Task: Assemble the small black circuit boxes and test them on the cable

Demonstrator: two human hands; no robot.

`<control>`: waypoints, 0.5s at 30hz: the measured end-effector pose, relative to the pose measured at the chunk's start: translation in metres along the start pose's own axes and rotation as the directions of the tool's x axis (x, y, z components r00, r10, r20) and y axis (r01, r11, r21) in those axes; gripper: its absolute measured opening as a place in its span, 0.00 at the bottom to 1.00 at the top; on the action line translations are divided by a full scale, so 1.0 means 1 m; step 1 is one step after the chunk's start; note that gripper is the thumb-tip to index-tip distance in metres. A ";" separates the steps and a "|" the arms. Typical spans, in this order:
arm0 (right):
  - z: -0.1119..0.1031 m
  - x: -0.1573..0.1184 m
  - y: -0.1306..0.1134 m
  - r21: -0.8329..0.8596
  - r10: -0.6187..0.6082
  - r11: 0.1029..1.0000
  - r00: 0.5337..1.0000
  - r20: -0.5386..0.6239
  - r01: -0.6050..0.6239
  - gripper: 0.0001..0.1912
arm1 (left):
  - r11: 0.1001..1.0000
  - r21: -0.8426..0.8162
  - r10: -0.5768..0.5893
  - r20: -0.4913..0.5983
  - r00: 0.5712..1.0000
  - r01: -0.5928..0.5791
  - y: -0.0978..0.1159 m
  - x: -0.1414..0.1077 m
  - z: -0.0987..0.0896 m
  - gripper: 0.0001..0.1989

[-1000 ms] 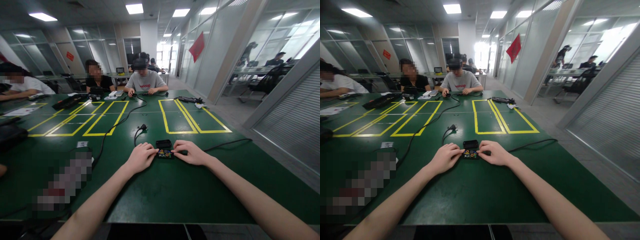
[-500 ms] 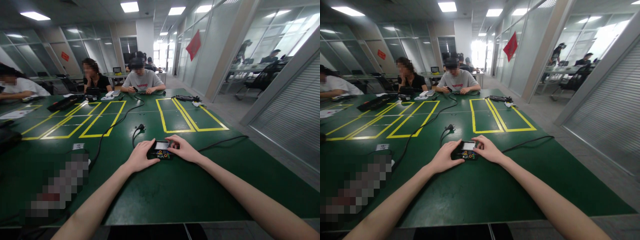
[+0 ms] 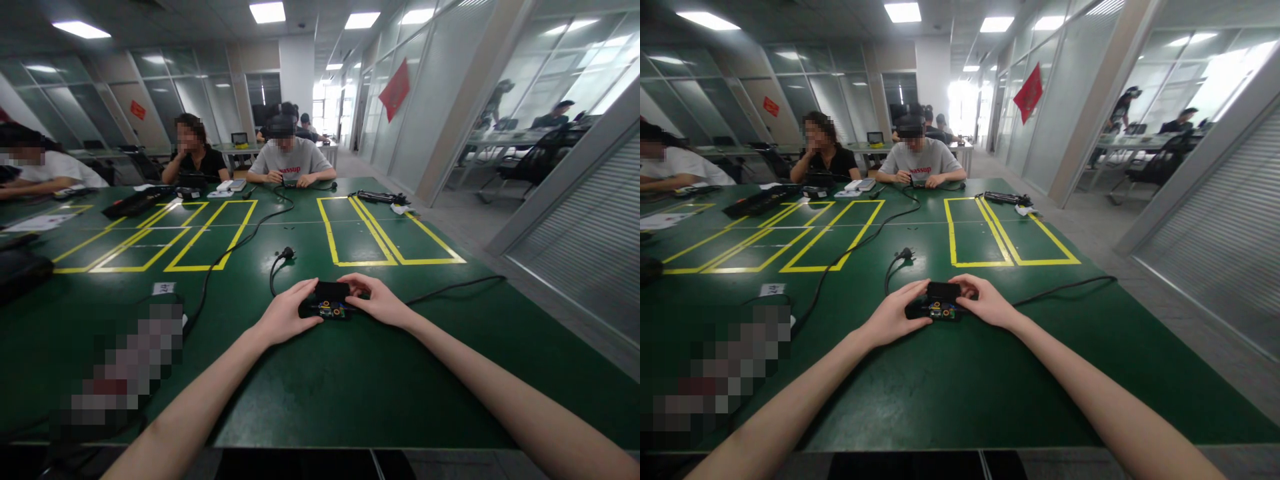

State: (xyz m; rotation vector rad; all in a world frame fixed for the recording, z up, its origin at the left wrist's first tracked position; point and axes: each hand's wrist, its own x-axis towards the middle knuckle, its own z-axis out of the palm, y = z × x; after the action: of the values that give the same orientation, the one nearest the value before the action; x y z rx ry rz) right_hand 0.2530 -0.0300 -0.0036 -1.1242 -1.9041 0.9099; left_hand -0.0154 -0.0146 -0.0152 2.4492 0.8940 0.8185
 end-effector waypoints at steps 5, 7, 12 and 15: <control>0.001 -0.001 -0.001 -0.019 -0.018 1.000 1.000 -0.013 0.018 0.18 | 1.000 -0.014 0.007 -0.011 1.000 -0.007 0.003 0.000 -0.002 0.41; 0.002 -0.001 0.000 -0.022 -0.025 0.999 0.999 -0.023 0.025 0.17 | 1.000 -0.028 0.009 -0.010 1.000 -0.009 0.005 0.001 -0.003 0.40; 0.005 -0.002 0.001 -0.020 -0.035 0.999 0.999 -0.042 0.034 0.17 | 0.999 -0.053 0.003 -0.017 1.000 -0.004 0.008 0.001 -0.004 0.38; 0.004 -0.002 0.001 -0.022 -0.033 0.999 0.999 -0.042 0.032 0.17 | 0.999 -0.054 0.002 -0.022 1.000 -0.004 0.009 0.001 -0.004 0.36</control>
State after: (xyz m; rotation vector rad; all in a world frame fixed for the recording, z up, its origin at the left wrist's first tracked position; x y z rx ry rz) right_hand 0.2502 -0.0321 -0.0070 -1.1135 -1.8957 0.8434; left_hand -0.0133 -0.0194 -0.0073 2.3999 0.8648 0.8605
